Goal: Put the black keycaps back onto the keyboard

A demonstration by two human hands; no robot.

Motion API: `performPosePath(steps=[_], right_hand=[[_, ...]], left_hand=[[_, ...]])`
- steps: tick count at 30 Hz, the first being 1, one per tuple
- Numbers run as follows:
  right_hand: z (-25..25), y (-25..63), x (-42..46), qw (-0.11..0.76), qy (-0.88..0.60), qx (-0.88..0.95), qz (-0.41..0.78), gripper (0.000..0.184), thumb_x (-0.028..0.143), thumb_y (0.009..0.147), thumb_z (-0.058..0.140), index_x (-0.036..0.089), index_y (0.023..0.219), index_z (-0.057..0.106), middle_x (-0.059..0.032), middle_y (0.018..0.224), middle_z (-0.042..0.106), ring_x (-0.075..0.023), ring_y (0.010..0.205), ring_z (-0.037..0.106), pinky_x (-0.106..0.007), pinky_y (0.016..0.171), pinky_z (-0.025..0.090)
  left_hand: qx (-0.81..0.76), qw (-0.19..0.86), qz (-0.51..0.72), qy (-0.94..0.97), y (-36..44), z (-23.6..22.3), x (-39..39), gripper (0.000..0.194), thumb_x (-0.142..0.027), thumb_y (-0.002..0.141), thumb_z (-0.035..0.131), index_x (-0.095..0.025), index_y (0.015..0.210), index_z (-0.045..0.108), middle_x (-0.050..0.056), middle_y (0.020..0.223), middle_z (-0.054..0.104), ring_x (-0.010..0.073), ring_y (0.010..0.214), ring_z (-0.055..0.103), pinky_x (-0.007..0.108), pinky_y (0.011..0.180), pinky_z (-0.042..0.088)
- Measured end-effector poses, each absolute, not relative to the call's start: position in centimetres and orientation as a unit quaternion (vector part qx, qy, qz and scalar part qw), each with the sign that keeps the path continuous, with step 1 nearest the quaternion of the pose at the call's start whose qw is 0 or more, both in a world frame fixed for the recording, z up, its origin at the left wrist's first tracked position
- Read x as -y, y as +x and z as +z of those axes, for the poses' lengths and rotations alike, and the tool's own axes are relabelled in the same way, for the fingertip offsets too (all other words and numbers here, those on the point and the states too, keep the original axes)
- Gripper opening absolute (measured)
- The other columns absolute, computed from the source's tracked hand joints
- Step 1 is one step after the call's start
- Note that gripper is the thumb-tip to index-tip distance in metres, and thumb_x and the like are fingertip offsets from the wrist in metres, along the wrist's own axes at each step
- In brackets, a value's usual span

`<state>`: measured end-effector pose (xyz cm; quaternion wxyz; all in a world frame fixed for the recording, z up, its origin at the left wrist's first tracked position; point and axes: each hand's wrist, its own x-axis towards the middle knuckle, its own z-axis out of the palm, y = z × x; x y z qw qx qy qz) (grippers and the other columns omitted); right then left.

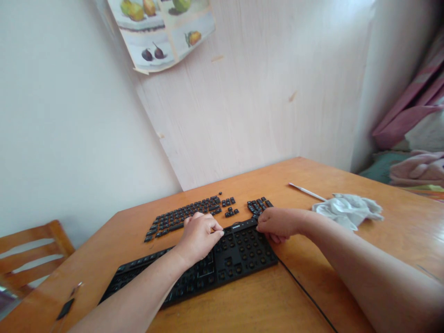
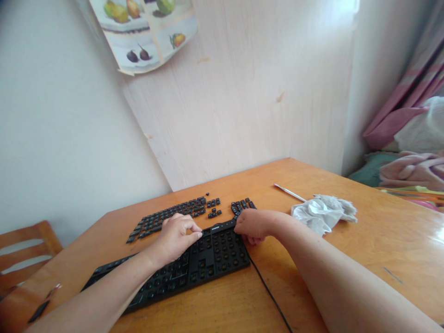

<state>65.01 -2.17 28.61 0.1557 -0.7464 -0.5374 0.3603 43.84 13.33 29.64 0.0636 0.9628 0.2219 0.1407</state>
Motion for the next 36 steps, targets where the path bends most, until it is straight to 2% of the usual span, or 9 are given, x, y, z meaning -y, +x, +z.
performPosePath(steps=[10, 19, 30, 36], right_hand=[[28.9, 64.8, 2.2, 0.152, -0.755, 0.526, 0.361, 0.028, 0.024, 0.08, 0.045, 0.018, 0.053, 0.049, -0.0005, 0.047, 0.056, -0.0119, 0.039, 0.049, -0.023, 0.042, 0.038], [29.0, 64.6, 2.3, 0.147, -0.756, 0.529, 0.358, 0.029, 0.025, 0.081, 0.045, 0.018, 0.053, 0.049, -0.0009, 0.048, 0.056, -0.0121, 0.041, 0.05, -0.023, 0.042, 0.038], [29.0, 64.7, 2.2, 0.145, -0.754, 0.535, 0.353, 0.03, 0.025, 0.083, 0.044, 0.018, 0.054, 0.049, -0.0013, 0.049, 0.056, -0.011, 0.039, 0.049, -0.022, 0.042, 0.036], [28.7, 64.9, 2.1, 0.146, -0.751, 0.537, 0.356, 0.03, 0.026, 0.082, 0.044, 0.018, 0.054, 0.05, -0.0013, 0.049, 0.057, -0.0127, 0.041, 0.051, -0.023, 0.043, 0.039]], left_hand=[[-0.247, 0.048, 0.121, 0.96, 44.3, 30.0, -12.9, 0.011, -0.031, 0.078, 0.062, -0.029, 0.072, 0.071, -0.002, 0.088, 0.071, 0.0235, 0.096, 0.056, 0.042, 0.087, 0.033], [-0.284, 0.109, 0.076, 0.949, 44.9, 30.3, -13.5, 0.01, -0.035, 0.073, 0.066, -0.026, 0.075, 0.071, -0.001, 0.089, 0.074, 0.0234, 0.093, 0.063, 0.033, 0.077, 0.04], [-0.286, 0.099, 0.08, 0.95, 44.9, 30.2, -13.4, 0.007, -0.032, 0.074, 0.065, -0.027, 0.073, 0.071, -0.001, 0.087, 0.073, 0.0243, 0.094, 0.063, 0.039, 0.087, 0.037], [-0.268, 0.145, 0.083, 0.949, 44.6, 29.9, -13.8, 0.012, -0.032, 0.076, 0.063, -0.025, 0.081, 0.071, 0.001, 0.09, 0.073, 0.0213, 0.091, 0.064, 0.034, 0.084, 0.04]])
